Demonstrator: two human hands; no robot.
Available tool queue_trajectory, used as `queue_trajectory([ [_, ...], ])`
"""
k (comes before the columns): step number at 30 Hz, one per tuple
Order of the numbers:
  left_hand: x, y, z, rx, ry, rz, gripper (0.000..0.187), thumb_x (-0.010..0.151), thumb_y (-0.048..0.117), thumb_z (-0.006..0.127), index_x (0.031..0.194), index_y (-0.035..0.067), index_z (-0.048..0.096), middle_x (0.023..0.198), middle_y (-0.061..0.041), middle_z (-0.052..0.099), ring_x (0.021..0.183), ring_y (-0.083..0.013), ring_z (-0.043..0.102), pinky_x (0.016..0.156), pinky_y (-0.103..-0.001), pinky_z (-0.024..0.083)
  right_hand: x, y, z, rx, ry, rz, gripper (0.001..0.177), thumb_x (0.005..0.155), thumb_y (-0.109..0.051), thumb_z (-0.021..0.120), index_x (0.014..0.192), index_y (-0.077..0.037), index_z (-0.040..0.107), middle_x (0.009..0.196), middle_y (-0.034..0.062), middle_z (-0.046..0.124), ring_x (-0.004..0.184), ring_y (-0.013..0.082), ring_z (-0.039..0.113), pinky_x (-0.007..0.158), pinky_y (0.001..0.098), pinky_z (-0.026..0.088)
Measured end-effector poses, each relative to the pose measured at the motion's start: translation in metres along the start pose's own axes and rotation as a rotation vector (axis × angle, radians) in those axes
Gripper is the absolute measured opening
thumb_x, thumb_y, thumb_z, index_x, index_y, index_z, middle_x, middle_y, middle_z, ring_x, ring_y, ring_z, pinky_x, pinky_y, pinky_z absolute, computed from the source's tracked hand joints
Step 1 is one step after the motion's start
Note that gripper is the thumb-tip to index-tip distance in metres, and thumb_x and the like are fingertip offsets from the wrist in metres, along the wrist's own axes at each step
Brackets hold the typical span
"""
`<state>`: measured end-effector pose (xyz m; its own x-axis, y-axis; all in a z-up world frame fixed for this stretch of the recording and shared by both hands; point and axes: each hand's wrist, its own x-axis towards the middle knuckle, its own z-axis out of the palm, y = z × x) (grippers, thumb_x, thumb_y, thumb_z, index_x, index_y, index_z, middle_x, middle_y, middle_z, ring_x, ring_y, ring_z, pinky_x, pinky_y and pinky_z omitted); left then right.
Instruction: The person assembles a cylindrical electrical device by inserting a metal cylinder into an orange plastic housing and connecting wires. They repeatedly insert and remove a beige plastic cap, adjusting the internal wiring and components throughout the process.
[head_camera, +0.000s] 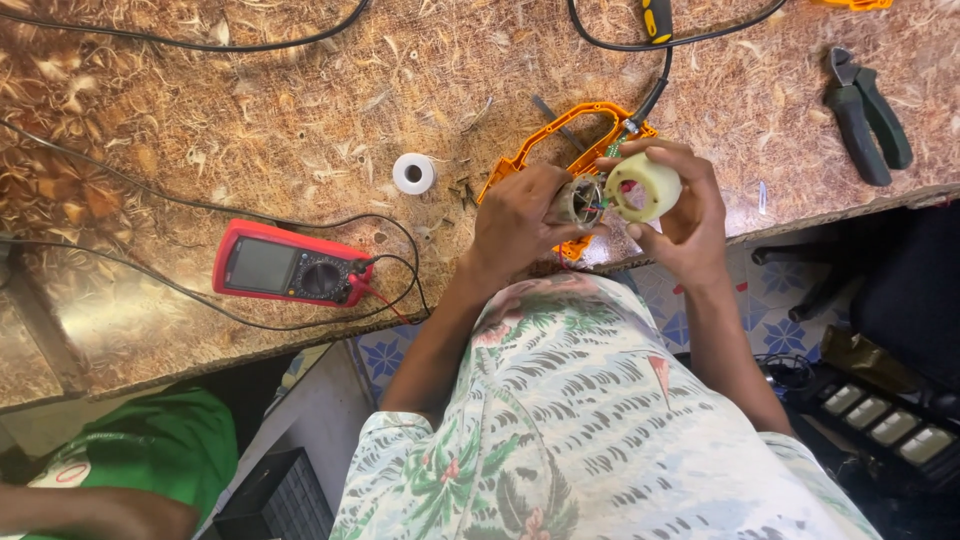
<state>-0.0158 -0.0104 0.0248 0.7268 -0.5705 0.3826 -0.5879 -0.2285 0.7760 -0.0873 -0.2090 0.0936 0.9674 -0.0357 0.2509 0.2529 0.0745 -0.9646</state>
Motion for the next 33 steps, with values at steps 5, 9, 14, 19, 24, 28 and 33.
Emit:
queue_trajectory([
  [5, 0.005, 0.014, -0.012, 0.088, -0.035, 0.008, 0.058, 0.077, 0.05, 0.085, 0.107, 0.006, 0.063, 0.084, -0.01, 0.06, 0.075, -0.0284, 0.068, 0.069, -0.039, 0.057, 0.002, -0.007, 0.006, -0.09, -0.021, -0.047, 0.069, 0.083, -0.003, 0.071, 0.144, -0.006, 0.041, 0.143, 0.0293, 0.042, 0.134, 0.0539, 0.051, 0.113, 0.0642, 0.047],
  [9, 0.011, 0.026, -0.024, 0.124, -0.115, -0.007, 0.052, 0.081, 0.042, 0.085, 0.107, 0.003, 0.062, 0.083, -0.011, 0.061, 0.073, -0.027, 0.068, 0.068, -0.039, 0.058, 0.001, -0.012, 0.008, -0.207, -0.043, -0.073, 0.065, 0.088, -0.004, 0.068, 0.147, -0.007, 0.043, 0.144, 0.028, 0.042, 0.135, 0.0525, 0.049, 0.115, 0.0668, 0.043],
  [14, 0.012, 0.033, -0.028, 0.153, -0.139, -0.028, 0.051, 0.084, 0.042, 0.082, 0.108, 0.002, 0.062, 0.086, -0.012, 0.063, 0.074, -0.026, 0.068, 0.068, -0.037, 0.057, -0.004, -0.011, 0.006, -0.282, -0.074, -0.071, 0.075, 0.083, 0.01, 0.066, 0.152, -0.007, 0.042, 0.143, 0.0289, 0.041, 0.137, 0.0527, 0.045, 0.116, 0.0705, 0.039],
  [19, 0.013, 0.038, -0.034, 0.174, -0.142, -0.017, 0.053, 0.082, 0.043, 0.083, 0.109, 0.003, 0.061, 0.087, -0.011, 0.063, 0.076, -0.0271, 0.069, 0.067, -0.038, 0.057, 0.0, -0.032, 0.014, -0.363, -0.094, -0.063, 0.078, 0.081, 0.015, 0.067, 0.152, -0.006, 0.043, 0.143, 0.0295, 0.041, 0.137, 0.0533, 0.046, 0.114, 0.0726, 0.041],
  [24, 0.009, 0.041, -0.031, 0.254, -0.124, -0.017, 0.055, 0.082, 0.048, 0.081, 0.11, 0.005, 0.06, 0.088, -0.008, 0.061, 0.08, -0.0268, 0.069, 0.07, -0.039, 0.057, 0.003, -0.043, 0.016, -0.425, -0.096, -0.073, 0.077, 0.082, 0.012, 0.072, 0.152, -0.003, 0.043, 0.141, 0.031, 0.043, 0.136, 0.0541, 0.047, 0.113, 0.0722, 0.042],
  [28, 0.008, 0.045, -0.034, 0.272, -0.154, -0.013, 0.055, 0.083, 0.048, 0.08, 0.11, 0.004, 0.062, 0.088, -0.009, 0.061, 0.08, -0.0263, 0.068, 0.07, -0.038, 0.056, 0.002, -0.049, 0.019, -0.545, -0.093, -0.091, 0.075, 0.083, 0.007, 0.078, 0.151, -0.003, 0.047, 0.141, 0.0281, 0.047, 0.136, 0.0509, 0.049, 0.111, 0.0688, 0.045],
  [33, 0.005, 0.043, -0.035, 0.307, -0.157, -0.002, 0.056, 0.084, 0.049, 0.078, 0.114, 0.004, 0.06, 0.093, -0.011, 0.061, 0.088, -0.0295, 0.069, 0.075, -0.04, 0.056, 0.0, -0.046, 0.017, -0.582, -0.108, -0.106, 0.073, 0.081, 0.005, 0.081, 0.147, 0.001, 0.052, 0.142, 0.0292, 0.051, 0.135, 0.0501, 0.051, 0.108, 0.0652, 0.047],
])
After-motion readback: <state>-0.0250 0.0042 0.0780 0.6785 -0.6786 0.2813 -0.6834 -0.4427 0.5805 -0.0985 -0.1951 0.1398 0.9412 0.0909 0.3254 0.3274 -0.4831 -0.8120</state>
